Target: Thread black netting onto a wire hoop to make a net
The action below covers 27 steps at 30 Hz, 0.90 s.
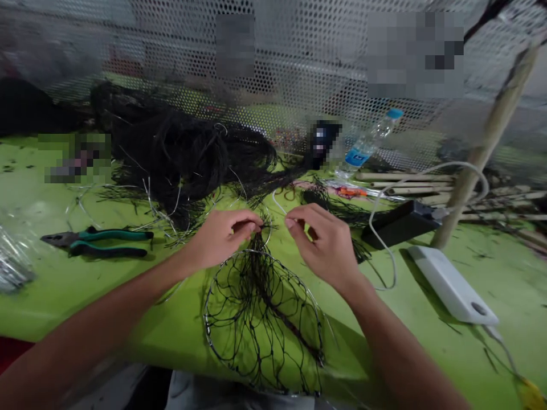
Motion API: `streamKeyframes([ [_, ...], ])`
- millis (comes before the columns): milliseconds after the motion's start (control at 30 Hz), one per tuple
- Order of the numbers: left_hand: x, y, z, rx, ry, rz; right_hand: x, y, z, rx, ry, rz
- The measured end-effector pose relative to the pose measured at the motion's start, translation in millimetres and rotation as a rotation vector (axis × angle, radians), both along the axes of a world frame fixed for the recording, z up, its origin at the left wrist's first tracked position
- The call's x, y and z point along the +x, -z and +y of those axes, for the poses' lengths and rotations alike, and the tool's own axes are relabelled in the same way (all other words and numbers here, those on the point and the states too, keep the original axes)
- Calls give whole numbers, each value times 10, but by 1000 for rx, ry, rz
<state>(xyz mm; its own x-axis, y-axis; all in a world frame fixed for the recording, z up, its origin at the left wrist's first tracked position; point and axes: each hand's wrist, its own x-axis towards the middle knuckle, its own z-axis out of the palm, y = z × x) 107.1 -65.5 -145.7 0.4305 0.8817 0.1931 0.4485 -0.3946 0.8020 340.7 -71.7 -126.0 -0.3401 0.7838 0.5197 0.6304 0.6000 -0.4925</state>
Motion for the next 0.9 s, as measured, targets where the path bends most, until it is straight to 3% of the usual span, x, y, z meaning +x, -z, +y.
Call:
streamKeyframes([
  [67, -12, 73, 44, 48, -61, 142, 124, -33, 56, -198, -10, -21],
  [200, -33, 181, 95, 136, -180, 347, 359, 24, 106, -715, -218, -166],
  [267, -33, 182, 94, 174, -176, 371, 424, 60, 84, -844, -249, -214],
  [600, 95, 135, -147, 322, 176, 633, 395, 22, 16, -1040, -332, -184],
  [733, 107, 116, -197, 255, 148, 530, 391, 64, 46, -1081, -382, -111],
  [900, 75, -6, -228, 343, 38, 339, 491, -70, 25, -1082, -502, 112],
])
